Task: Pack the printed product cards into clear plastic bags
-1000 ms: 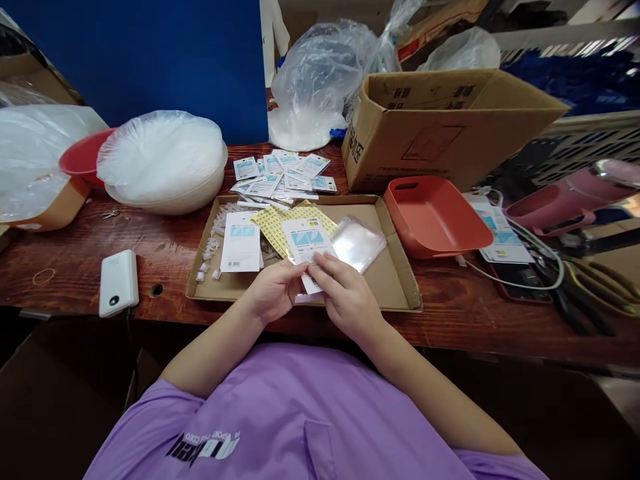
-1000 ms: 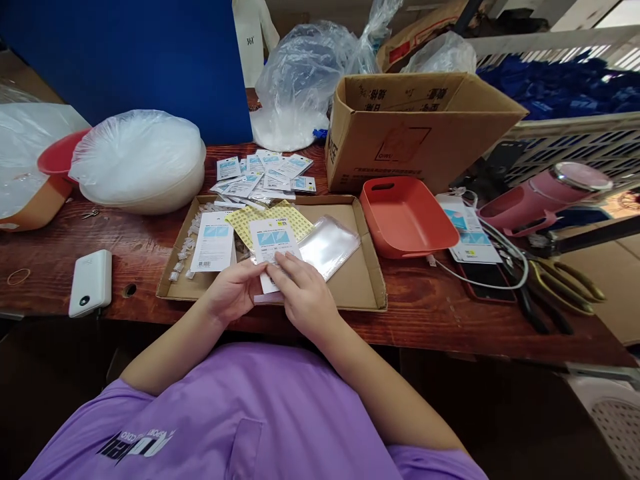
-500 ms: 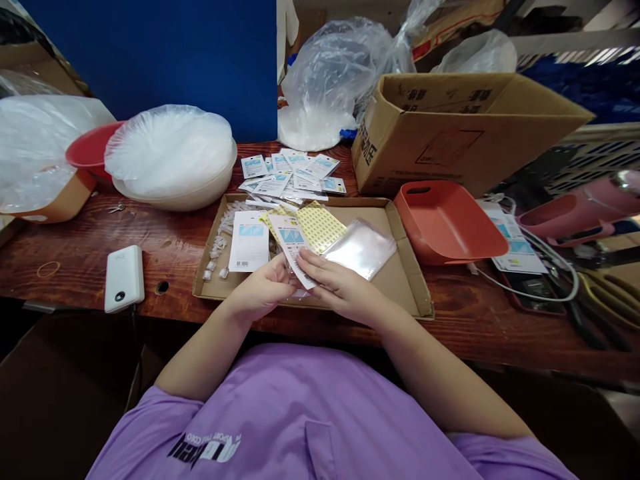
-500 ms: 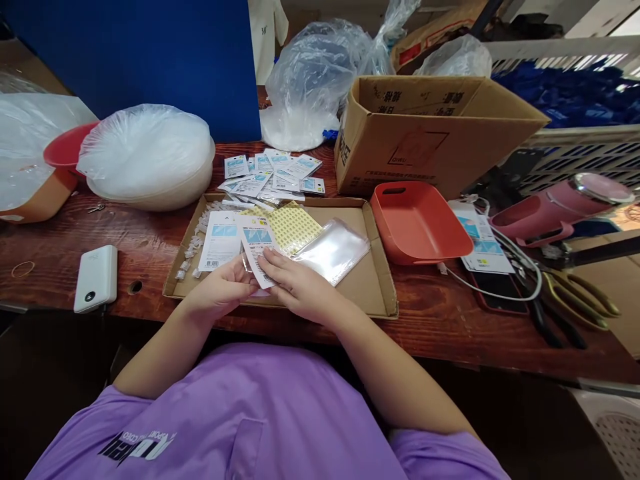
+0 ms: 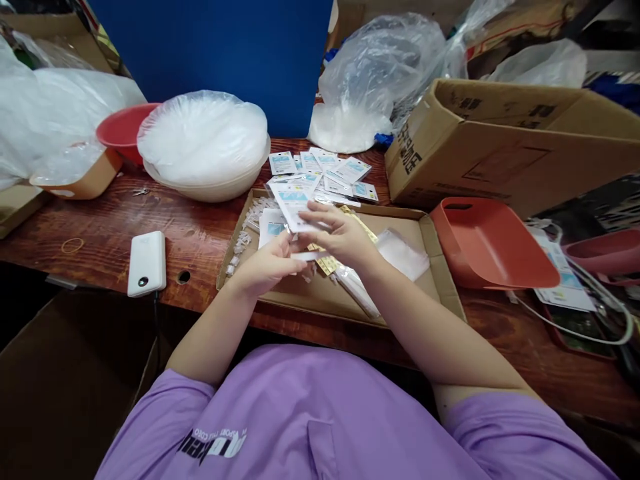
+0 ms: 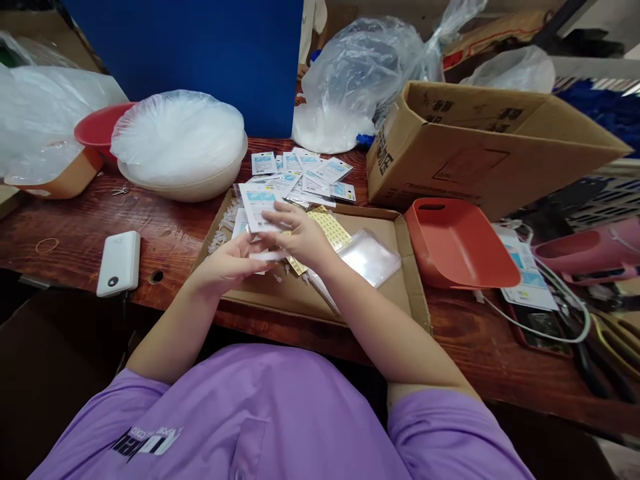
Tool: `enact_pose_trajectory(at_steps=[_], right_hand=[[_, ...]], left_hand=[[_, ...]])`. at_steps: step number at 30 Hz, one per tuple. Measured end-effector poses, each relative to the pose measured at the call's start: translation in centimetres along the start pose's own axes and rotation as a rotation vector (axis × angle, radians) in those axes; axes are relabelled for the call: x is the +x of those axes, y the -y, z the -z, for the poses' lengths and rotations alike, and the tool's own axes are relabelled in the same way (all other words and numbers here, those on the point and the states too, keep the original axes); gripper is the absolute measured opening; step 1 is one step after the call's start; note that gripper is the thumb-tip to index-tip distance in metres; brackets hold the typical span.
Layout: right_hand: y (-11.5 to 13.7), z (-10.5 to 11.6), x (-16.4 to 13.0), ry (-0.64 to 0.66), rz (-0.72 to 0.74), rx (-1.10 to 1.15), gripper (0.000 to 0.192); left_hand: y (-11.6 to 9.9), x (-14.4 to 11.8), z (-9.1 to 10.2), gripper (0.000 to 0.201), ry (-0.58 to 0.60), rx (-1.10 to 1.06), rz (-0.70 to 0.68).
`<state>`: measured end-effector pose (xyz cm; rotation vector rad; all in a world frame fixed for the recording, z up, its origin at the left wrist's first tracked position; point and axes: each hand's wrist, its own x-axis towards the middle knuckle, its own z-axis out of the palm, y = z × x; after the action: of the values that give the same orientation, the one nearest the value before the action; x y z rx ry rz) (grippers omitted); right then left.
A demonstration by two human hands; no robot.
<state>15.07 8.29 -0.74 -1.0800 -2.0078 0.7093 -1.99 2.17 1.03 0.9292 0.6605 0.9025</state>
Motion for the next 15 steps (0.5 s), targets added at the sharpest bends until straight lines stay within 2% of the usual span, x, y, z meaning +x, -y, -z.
enact_pose_trajectory(at_steps=[2,6,8,9,10,11,12,15], right_hand=[[-0.9,0.0,2.2,-0.071,-0.034,-0.085,0.05],[-1.2,0.2,4.7,0.04,-0.16,-0.394,0.067],[-0.3,-0.7,3.9,0.099,-0.049,-0.488,0.065],[0.4,-1.4,3.0,0.141,0.06,-0.518,0.064],[1.2,-2.3,1.8,0.245,0.187,-0.522,0.067],[2.1,-3.2,0.6,0.362,0.29,-0.543,0.076],[2.8,-4.2,-0.6,0.405,0.342,-0.593,0.078],[4.4,-6.1,-3.1,0.405,0.349,-0.731,0.047]], left_hand=[[-0.3,0.1,1.1,0.071,-0.145,0.174,-0.041],[-0.3,-1.1,4.4,0.062,-0.544,0.664,-0.208],[0.1,-2.0,5.9,0.052,-0.638,0.819,-0.218],[0.3,-2.3,6.4,0.049,-0.642,0.863,-0.209],[0.6,-2.6,6.8,0.047,-0.616,0.893,-0.198],[1.0,-2.8,7.1,0.046,-0.57,0.915,-0.188],[1.4,-2.9,7.2,0.046,-0.518,0.935,-0.179],[2.3,-2.8,7.2,0.046,-0.418,0.991,-0.15]])
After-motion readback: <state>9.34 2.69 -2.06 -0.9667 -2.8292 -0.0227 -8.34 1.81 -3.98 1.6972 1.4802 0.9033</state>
